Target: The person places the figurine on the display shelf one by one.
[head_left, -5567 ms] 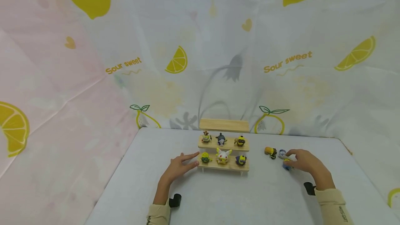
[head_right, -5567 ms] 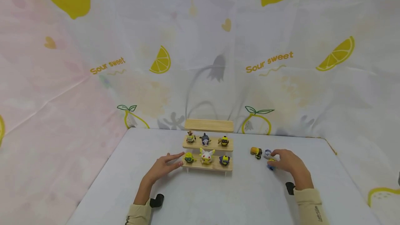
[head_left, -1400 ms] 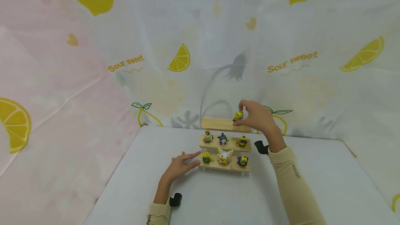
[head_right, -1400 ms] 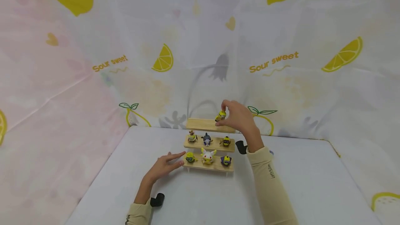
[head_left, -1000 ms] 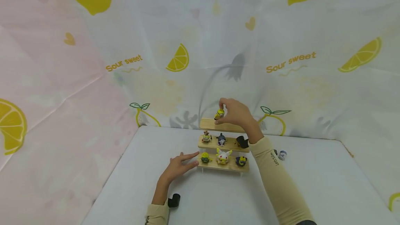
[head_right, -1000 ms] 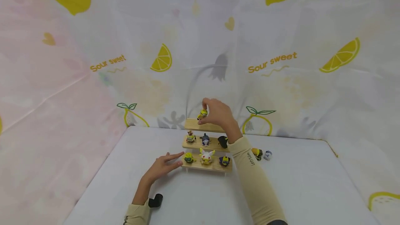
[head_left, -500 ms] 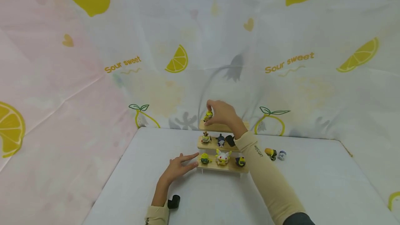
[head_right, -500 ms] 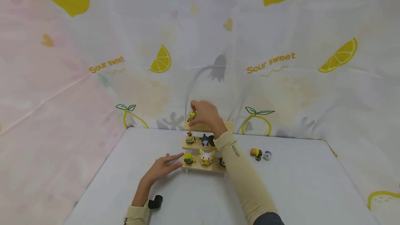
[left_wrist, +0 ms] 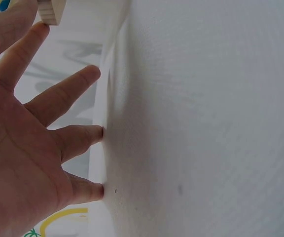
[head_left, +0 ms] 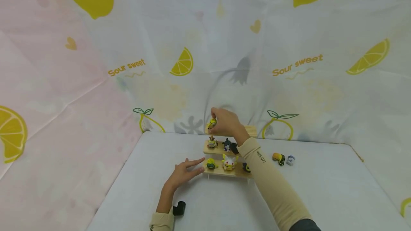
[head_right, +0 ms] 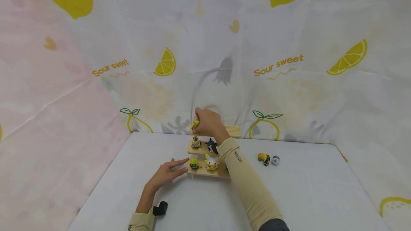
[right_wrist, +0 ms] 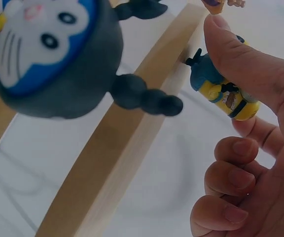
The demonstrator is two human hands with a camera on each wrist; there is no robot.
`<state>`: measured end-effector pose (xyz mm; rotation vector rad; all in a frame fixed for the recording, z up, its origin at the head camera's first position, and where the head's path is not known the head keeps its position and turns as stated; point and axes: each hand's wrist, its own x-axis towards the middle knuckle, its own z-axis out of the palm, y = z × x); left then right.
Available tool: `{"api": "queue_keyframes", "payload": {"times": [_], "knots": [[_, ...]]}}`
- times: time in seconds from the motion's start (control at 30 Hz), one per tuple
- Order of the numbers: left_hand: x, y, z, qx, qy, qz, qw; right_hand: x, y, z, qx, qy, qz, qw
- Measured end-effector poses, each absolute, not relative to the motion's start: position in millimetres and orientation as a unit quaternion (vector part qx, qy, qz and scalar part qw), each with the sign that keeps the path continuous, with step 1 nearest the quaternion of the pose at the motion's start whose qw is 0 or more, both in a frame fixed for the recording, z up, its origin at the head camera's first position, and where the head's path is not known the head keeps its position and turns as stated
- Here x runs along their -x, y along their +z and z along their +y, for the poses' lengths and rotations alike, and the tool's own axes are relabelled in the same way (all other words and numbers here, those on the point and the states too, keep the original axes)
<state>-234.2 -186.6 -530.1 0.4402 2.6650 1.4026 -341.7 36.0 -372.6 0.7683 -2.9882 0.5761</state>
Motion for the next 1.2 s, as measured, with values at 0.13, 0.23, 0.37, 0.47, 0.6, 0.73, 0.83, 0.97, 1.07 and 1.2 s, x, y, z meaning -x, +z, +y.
{"api": "queue_keyframes", "payload": {"times": [0.13, 0.23, 0.37, 0.47, 0.6, 0.73, 0.83, 0.97, 1.07, 1.2], "knots": [[234, -530, -186, -0.144, 0.460, 0.874, 0.051, 342, -373, 36, -0.243, 0.176, -0.954, 0.001], [234, -529, -186, -0.145, 0.462, 0.874, 0.052, 342, -374, 35, -0.242, 0.175, -0.954, -0.001], [234, -530, -186, -0.142, 0.462, 0.874, 0.049, 340, -373, 36, -0.242, 0.179, -0.954, -0.002], [234, -532, -186, -0.141, 0.462, 0.875, 0.045, 339, -372, 35, -0.247, 0.180, -0.952, -0.001], [234, -533, -187, -0.142, 0.462, 0.875, 0.042, 338, -371, 34, -0.249, 0.179, -0.952, 0.000], [235, -533, -187, -0.141, 0.460, 0.876, 0.044, 338, -369, 34, -0.248, 0.174, -0.953, -0.001], [235, -533, -186, -0.143, 0.458, 0.876, 0.044, 338, -368, 35, -0.249, 0.173, -0.953, -0.005], [235, -533, -186, -0.143, 0.456, 0.877, 0.044, 337, -365, 39, -0.251, 0.174, -0.952, -0.010], [236, -533, -186, -0.142, 0.454, 0.879, 0.043, 335, -363, 43, -0.255, 0.169, -0.952, -0.011], [236, -534, -187, -0.141, 0.454, 0.879, 0.042, 333, -358, 49, -0.257, 0.162, -0.953, -0.010]]}}
